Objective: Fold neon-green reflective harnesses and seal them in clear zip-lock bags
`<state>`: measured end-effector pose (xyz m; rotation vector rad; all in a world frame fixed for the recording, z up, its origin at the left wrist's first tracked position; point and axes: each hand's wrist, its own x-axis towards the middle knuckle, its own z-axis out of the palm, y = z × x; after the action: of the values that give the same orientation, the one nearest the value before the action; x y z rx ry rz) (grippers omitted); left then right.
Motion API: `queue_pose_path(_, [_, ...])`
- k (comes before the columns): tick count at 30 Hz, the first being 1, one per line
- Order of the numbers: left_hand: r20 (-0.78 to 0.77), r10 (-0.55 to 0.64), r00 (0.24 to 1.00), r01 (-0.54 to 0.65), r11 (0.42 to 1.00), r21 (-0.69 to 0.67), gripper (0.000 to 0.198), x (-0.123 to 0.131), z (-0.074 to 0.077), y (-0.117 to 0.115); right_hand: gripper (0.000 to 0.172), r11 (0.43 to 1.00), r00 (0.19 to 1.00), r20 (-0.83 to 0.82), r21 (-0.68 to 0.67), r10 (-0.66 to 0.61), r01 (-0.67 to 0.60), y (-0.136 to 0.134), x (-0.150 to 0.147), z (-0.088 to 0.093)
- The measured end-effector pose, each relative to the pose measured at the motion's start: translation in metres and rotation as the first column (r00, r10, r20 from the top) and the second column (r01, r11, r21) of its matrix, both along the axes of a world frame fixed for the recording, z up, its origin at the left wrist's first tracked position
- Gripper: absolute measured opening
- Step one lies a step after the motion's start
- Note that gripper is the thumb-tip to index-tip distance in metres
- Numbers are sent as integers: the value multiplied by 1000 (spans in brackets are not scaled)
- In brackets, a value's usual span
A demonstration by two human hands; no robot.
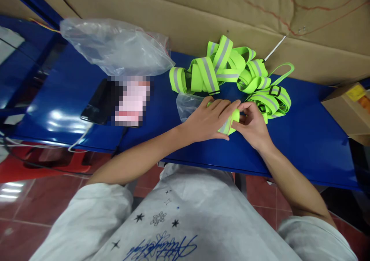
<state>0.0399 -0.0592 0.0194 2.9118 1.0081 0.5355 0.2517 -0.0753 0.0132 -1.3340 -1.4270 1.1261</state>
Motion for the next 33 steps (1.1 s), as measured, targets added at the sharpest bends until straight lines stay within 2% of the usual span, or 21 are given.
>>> queue_pose_path(1, [16,8,1000,-8,1000,-5,111,-1,1,1,57,1000,1000,-18,-3,10,-10,0,1,2])
queue_pose_path(5, [157,91,983,-76,992,-100,118,-2,4,6,53,981,979,-88,-46,184,-188,0,9,14])
queue_pose_path(7, [207,125,970,-100,987,-128,116,1,6,5,52,984,982,-88,-34,169,-173,-4,6,17])
queue_pose_path(9, [194,122,973,-106,990,-92,101,7,8,0,49,996,993,-84,9,85,-85,-9,-3,16])
queue_pose_path(12, [112,67,992,-74,995,65,66,16,12,-11,38,993,1000,12,114,14,-16,-15,-11,11])
queue_pose_path(14, [65,50,997,-60,985,164,54,21,14,-20,29,979,984,137,155,114,-135,-14,-9,11])
queue_pose_path(16, [24,69,997,-72,979,192,57,26,15,-28,27,934,928,220,134,299,-332,-11,-1,11])
queue_pose_path(18, [-23,111,994,-107,987,124,64,32,16,-35,27,871,861,223,80,458,-484,-7,6,12])
queue_pose_path(19, [-49,132,990,-129,990,57,70,35,17,-37,27,852,841,203,57,501,-521,-6,9,11])
queue_pose_path(21, [-80,122,989,-130,985,-114,94,36,25,-37,30,840,834,137,27,535,-543,-4,12,9])
queue_pose_path(23, [-27,15,1000,-22,958,-286,110,29,41,-31,37,853,852,56,-9,521,-521,-3,15,8])
queue_pose_path(25, [99,-101,990,132,909,-394,95,10,61,-19,45,893,895,-16,-63,446,-446,-3,19,8])
queue_pose_path(26, [144,-99,985,152,894,-422,79,-5,71,-12,48,913,918,-51,-97,394,-397,-3,20,9])
queue_pose_path(27, [160,-15,987,81,907,-414,64,-22,79,-5,51,926,935,-91,-134,344,-353,-2,22,10])
queue_pose_path(28, [118,140,983,-88,926,-367,51,-40,86,4,55,933,945,-135,-165,299,-319,-2,23,11])
queue_pose_path(29, [33,333,942,-310,905,-291,44,-59,90,12,59,936,947,-179,-185,268,-300,-1,23,12])
queue_pose_path(30, [-73,517,853,-520,829,-207,42,-78,92,21,61,937,945,-213,-194,248,-290,0,23,12])
queue_pose_path(31, [-188,661,727,-686,714,-140,43,-95,92,30,61,938,943,-230,-194,241,-288,0,22,12])
queue_pose_path(32, [-308,710,634,-767,628,-132,45,-110,90,40,59,942,943,-233,-185,236,-281,1,20,12])
queue_pose_path(33, [-363,729,581,-808,571,-146,48,-123,86,50,56,948,948,-222,-173,228,-269,2,18,11])
